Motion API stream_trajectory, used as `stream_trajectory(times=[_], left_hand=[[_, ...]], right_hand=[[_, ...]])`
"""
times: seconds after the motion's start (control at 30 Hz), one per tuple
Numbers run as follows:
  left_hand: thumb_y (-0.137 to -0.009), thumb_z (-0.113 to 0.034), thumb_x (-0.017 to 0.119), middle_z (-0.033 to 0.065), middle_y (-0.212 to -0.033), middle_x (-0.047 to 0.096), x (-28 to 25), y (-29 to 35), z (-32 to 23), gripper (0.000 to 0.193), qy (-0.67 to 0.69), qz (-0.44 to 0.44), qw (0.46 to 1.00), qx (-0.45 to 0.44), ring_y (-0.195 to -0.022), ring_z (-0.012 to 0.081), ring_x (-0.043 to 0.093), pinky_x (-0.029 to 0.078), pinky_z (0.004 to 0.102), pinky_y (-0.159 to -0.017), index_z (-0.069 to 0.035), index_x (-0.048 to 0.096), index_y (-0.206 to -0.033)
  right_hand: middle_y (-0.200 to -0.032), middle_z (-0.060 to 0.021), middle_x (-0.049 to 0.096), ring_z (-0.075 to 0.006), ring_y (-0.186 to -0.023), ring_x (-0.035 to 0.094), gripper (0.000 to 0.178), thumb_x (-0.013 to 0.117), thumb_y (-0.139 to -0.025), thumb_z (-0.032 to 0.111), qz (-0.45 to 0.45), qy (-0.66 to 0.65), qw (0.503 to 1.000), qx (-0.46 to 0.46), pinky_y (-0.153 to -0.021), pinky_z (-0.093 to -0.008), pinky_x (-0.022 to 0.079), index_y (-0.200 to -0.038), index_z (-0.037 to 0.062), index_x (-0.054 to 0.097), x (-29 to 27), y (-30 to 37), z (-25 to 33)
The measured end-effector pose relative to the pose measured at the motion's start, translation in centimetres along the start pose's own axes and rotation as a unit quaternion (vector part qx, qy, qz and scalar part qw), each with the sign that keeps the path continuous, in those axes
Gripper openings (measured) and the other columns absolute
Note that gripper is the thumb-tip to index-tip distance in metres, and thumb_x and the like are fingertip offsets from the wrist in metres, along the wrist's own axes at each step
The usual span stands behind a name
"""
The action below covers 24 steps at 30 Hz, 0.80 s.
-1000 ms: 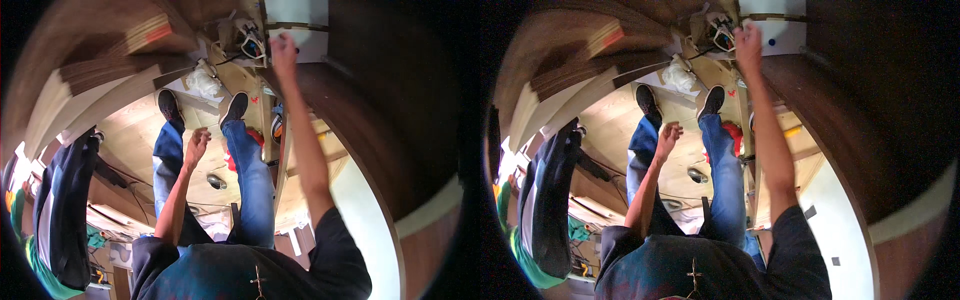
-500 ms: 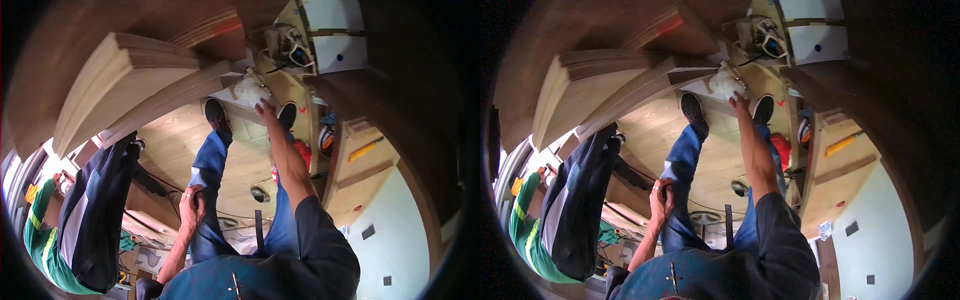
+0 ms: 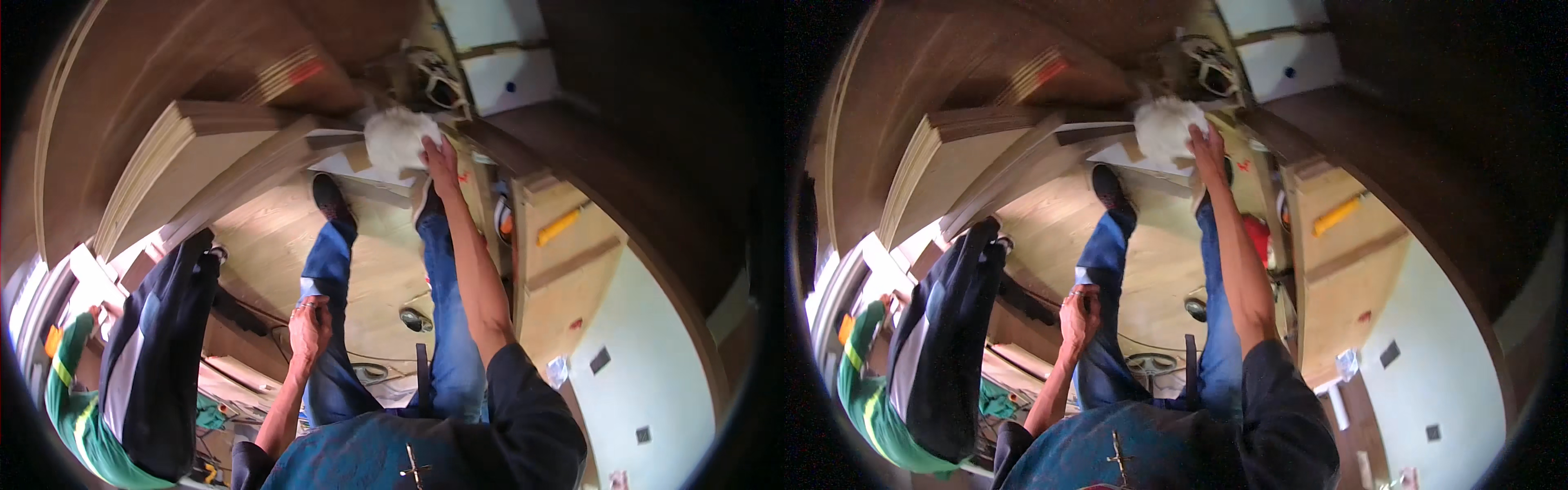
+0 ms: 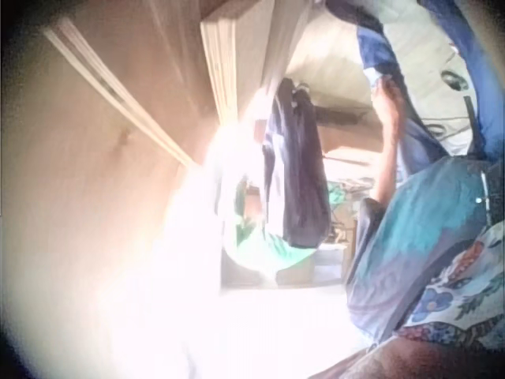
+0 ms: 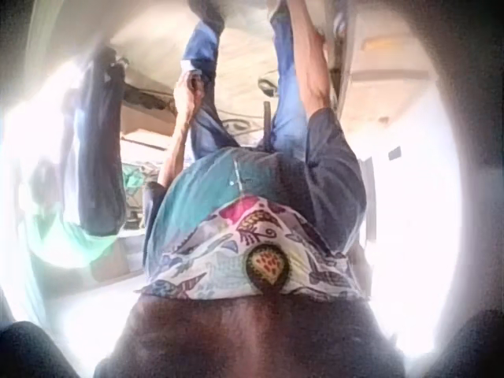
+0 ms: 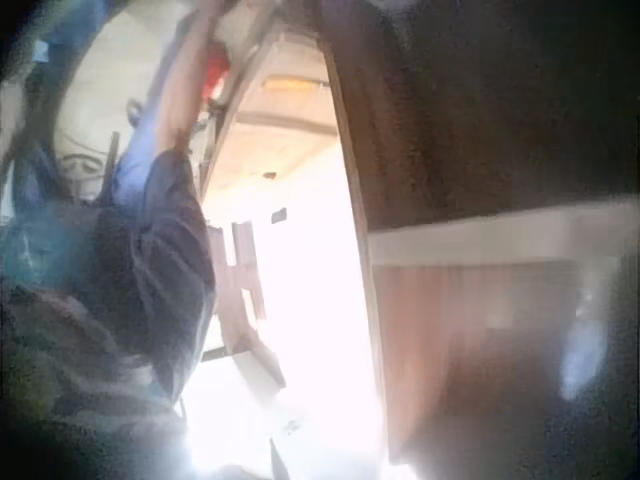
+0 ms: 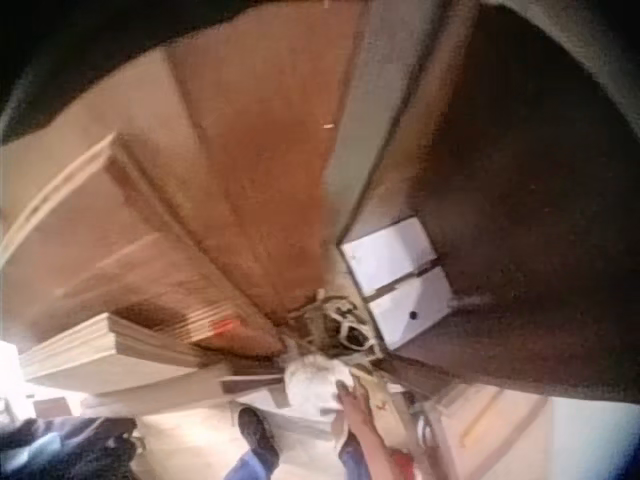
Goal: The person uses a utility knife to trim laminate strips, checks their fit against the edges of wooden cabinet shelves, and applies pressure with a cloth to secure the strips.
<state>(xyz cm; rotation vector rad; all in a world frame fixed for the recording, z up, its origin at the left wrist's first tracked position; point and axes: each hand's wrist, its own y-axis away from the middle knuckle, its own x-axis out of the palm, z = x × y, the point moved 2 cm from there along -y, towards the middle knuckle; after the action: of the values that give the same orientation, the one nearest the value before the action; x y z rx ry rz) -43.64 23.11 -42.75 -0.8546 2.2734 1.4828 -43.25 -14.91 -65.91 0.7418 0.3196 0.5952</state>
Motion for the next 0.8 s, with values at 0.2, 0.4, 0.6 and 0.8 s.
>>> stream_trajectory(times=[0.2, 0.4, 0.6, 0.8], left_hand=[[-0.091, -0.014, 0.058, 0.018, -0.092, 0.068, -0.4, 0.3, -0.3, 0.014, -0.02, -0.01, 1.0, 0.004, -0.086, 0.0379, 0.065, 0.05, 0.0476, -0.077, -0.008, 0.065, -0.102], [-0.092, -0.016, 0.053, 0.0218, -0.085, 0.067, -1.3, -0.2, -1.3, 0.015, -0.061, 0.008, 0.997, 0.048, -0.082, 0.0411, 0.065, 0.049, 0.0518, -0.074, -0.006, 0.063, -0.095], [-0.086, -0.019, 0.058, 0.0166, -0.096, 0.07, -1.4, -0.4, 0.0, 0.019, -0.089, 0.01, 0.992, 0.086, -0.091, 0.0354, 0.067, 0.053, 0.0472, -0.081, -0.008, 0.067, -0.099], [-0.086, -0.017, 0.061, 0.0175, -0.106, 0.067, -2.0, -0.2, -5.9, 0.024, 0.026, 0.062, 0.985, 0.158, -0.097, 0.0385, 0.065, 0.053, 0.0468, -0.083, -0.008, 0.065, -0.107]], right_hand=[[-0.111, -0.0152, 0.063, -0.0207, -0.081, 0.067, 0.045, 0.066, -0.094, 0.012, -0.071, 0.273, 0.92, -0.272, -0.077, -0.0332, 0.053, -0.134, -0.0006, 0.05, -3.4, 13.1, 12.2], [-0.102, -0.0117, 0.063, -0.0178, -0.088, 0.063, 0.04, 0.066, -0.095, 0.016, -0.43, 0.104, 0.876, -0.193, -0.078, -0.031, 0.052, -0.13, 0.0038, 0.05, -22.0, 12.8, 8.4], [-0.095, -0.0117, 0.062, -0.0209, -0.078, 0.061, 0.035, 0.061, -0.093, 0.025, -0.425, 0.215, 0.877, 0.06, -0.066, -0.0349, 0.051, -0.119, 0.0032, 0.053, -29.7, 7.1, 1.6], [-0.084, -0.0069, 0.059, -0.0192, -0.067, 0.058, 0.028, 0.056, -0.094, 0.035, -0.363, 0.147, 0.92, -0.007, -0.056, -0.0341, 0.05, -0.101, 0.0074, 0.056, -25.3, 15.7, -0.1]])
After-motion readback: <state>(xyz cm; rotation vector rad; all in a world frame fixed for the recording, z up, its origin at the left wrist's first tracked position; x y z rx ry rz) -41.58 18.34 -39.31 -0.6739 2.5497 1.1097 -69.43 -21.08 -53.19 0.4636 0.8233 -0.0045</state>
